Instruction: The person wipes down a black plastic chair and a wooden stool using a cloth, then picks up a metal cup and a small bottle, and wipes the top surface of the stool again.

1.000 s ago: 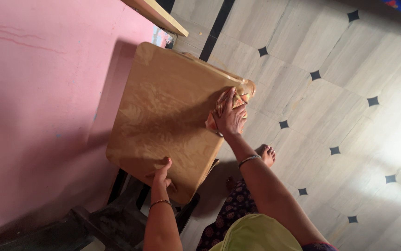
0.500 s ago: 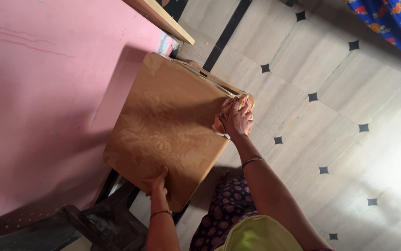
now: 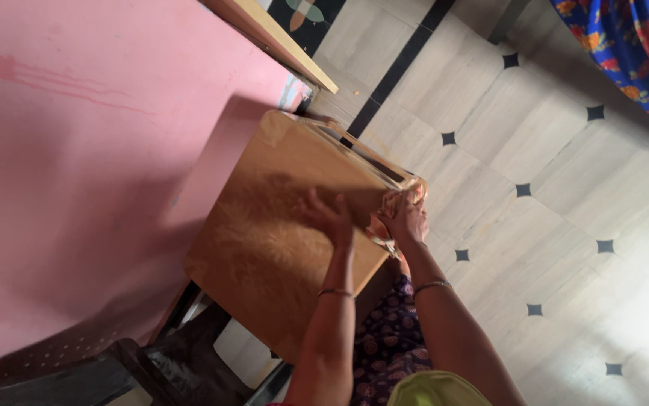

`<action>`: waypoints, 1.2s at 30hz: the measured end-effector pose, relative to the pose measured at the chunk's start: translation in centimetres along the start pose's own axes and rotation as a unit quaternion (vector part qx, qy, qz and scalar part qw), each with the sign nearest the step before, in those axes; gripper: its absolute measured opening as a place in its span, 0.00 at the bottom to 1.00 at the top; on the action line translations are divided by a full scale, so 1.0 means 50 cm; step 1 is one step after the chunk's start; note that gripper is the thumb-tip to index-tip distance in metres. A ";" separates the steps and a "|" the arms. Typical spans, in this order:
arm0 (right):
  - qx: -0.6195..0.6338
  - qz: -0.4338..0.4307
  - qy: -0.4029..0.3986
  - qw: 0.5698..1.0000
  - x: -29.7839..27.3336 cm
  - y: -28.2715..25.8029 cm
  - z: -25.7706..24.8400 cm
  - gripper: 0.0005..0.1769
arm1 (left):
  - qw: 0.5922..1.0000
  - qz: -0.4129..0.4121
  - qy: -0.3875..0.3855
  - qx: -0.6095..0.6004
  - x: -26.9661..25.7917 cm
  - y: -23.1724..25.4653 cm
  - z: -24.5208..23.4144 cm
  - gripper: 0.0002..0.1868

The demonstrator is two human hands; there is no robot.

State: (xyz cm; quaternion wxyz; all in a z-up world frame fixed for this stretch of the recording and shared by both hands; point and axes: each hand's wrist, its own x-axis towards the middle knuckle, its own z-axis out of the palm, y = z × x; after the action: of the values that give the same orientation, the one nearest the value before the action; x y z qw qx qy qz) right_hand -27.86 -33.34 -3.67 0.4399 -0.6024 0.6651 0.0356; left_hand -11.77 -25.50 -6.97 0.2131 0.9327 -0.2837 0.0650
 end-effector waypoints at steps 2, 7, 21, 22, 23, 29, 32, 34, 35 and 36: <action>-0.021 -0.008 -0.008 1.000 0.025 0.004 -0.006 0.59 | 0.999 -0.031 -0.010 -0.007 0.044 0.083 0.026 0.40; -0.031 -0.011 -0.035 0.999 0.030 0.008 -0.023 0.55 | 0.967 -0.242 -0.073 0.022 0.128 0.157 0.058 0.40; -0.080 -0.173 -0.194 0.962 0.110 0.005 -0.095 0.48 | 0.965 -0.168 -0.042 0.198 0.120 0.211 0.038 0.36; -0.071 -0.170 -0.225 0.957 0.123 -0.006 -0.095 0.47 | 0.964 -0.173 -0.053 0.196 0.121 0.210 0.040 0.36; -0.062 -0.167 -0.257 0.950 0.139 -0.020 -0.095 0.46 | 0.964 -0.173 -0.047 0.198 0.121 0.207 0.041 0.36; -0.014 -0.240 -0.314 0.918 0.198 -0.112 -0.054 0.52 | 0.963 -0.171 -0.030 0.207 0.106 0.186 0.052 0.35; 0.112 -0.318 -0.325 0.884 0.229 -0.133 -0.029 0.59 | 0.960 -0.180 -0.018 0.214 0.106 0.185 0.066 0.36; 0.150 -0.347 -0.333 0.864 0.247 -0.131 -0.022 0.60 | 0.954 -0.178 -0.023 0.238 0.102 0.187 0.069 0.38; 0.142 -0.352 -0.335 0.863 0.256 -0.137 -0.011 0.59 | 0.956 -0.182 -0.030 0.229 0.098 0.191 0.066 0.39; 0.134 -0.358 -0.335 0.861 0.264 -0.140 -0.004 0.59 | 0.957 -0.186 -0.036 0.220 0.097 0.195 0.061 0.40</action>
State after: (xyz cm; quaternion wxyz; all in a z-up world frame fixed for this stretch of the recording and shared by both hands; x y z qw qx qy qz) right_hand -20.63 -45.53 -8.47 0.6954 -0.6858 0.2141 -0.0140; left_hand -13.17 -36.55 -5.02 0.0009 0.9945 -0.0916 0.0511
